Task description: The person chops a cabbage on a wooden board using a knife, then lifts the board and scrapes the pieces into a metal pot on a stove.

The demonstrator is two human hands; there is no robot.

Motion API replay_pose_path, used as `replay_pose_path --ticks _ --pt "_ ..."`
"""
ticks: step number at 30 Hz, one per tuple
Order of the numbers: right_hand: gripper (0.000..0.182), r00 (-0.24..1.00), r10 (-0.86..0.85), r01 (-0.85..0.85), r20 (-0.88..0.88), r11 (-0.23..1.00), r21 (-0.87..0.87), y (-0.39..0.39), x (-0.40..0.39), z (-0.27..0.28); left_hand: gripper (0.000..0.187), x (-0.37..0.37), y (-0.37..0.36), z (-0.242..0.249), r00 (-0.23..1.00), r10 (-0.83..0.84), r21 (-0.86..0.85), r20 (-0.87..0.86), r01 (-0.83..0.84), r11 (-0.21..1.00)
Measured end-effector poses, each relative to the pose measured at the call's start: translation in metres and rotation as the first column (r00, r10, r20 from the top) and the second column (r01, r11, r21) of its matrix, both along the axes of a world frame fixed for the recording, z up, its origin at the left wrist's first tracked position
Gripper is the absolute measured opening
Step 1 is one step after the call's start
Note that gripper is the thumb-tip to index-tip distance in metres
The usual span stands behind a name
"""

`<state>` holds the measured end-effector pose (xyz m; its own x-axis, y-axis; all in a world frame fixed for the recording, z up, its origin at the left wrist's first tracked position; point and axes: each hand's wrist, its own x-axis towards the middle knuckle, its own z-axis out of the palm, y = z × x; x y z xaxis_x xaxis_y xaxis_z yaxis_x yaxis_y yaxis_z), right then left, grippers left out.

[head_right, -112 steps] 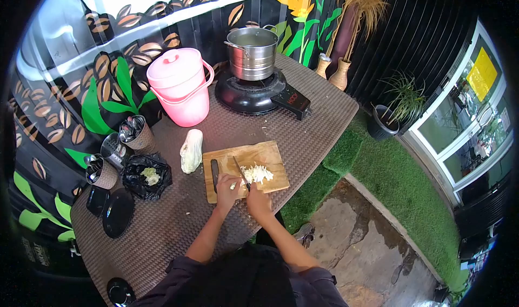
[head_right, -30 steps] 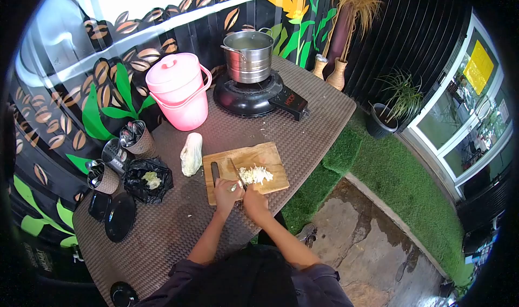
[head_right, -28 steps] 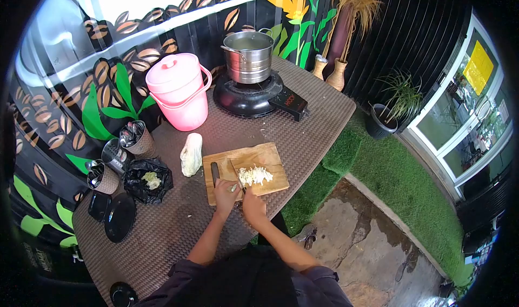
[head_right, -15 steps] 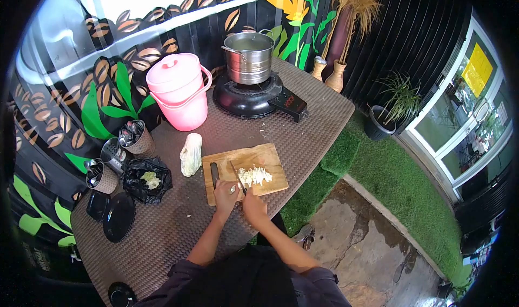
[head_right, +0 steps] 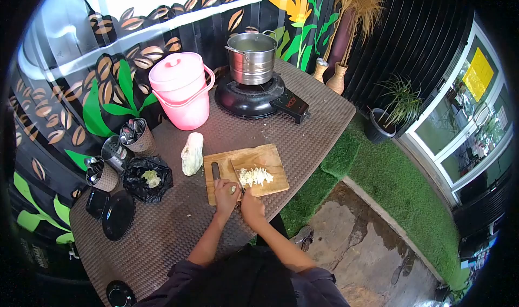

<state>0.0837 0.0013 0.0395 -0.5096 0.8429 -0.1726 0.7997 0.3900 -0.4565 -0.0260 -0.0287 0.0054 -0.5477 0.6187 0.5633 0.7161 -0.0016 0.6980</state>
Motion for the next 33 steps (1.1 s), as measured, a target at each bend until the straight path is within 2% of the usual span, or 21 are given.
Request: replay_pose_path --ticks 1,3,5,9,14,20,22,24,28,30,33 --pt "0.025 0.999 -0.049 0.049 -0.020 0.999 -0.017 -0.003 -0.002 -0.004 0.007 0.000 -0.001 0.001 1.000 -0.001 -0.001 0.002 0.001 1.000" --pt "0.025 0.999 -0.040 0.041 -0.032 0.999 0.021 0.003 -0.005 -0.006 0.007 0.000 -0.001 0.001 1.000 -0.020 -0.019 -0.001 0.020 1.000" --pt "0.025 0.998 -0.011 0.010 -0.061 1.000 -0.019 0.015 -0.004 -0.003 0.007 -0.001 0.000 -0.004 1.000 -0.029 -0.011 0.004 0.029 1.000" --pt "0.025 0.996 0.069 -0.068 -0.048 0.997 0.025 0.016 0.008 0.004 0.008 -0.001 -0.001 -0.001 0.998 -0.055 -0.003 0.033 0.055 0.998" --pt "0.028 0.999 -0.046 0.046 -0.008 0.999 -0.014 0.001 -0.003 -0.015 0.009 -0.002 -0.001 0.000 0.999 -0.037 -0.043 0.030 0.038 0.998" --pt "0.028 0.998 0.026 -0.027 -0.063 0.999 -0.022 0.019 0.004 -0.001 0.010 -0.003 -0.002 -0.004 0.998 -0.028 -0.042 0.057 0.030 0.999" --pt "0.028 0.999 -0.024 0.022 -0.049 0.999 -0.044 0.009 0.003 -0.004 0.010 -0.001 -0.002 0.000 0.998 -0.028 -0.027 0.064 0.030 0.999" --pt "0.029 0.994 -0.101 0.099 -0.034 0.993 -0.065 -0.001 -0.001 -0.007 0.009 0.001 -0.004 0.002 0.975 -0.021 -0.023 0.223 0.027 0.999" --pt "0.027 0.995 -0.077 0.076 -0.068 0.997 -0.029 0.007 -0.004 -0.006 0.008 0.001 -0.006 -0.001 0.983 -0.006 -0.030 0.186 0.012 0.999" --pt "0.026 0.997 -0.002 0.003 -0.076 1.000 0.006 0.014 0.001 0.000 0.009 -0.001 -0.005 -0.003 0.996 -0.043 -0.006 0.080 0.044 0.999" --pt "0.027 0.998 0.038 -0.038 -0.055 0.999 0.000 0.010 0.007 0.004 0.010 -0.001 -0.003 -0.003 0.999 -0.018 0.023 0.040 0.017 1.000"
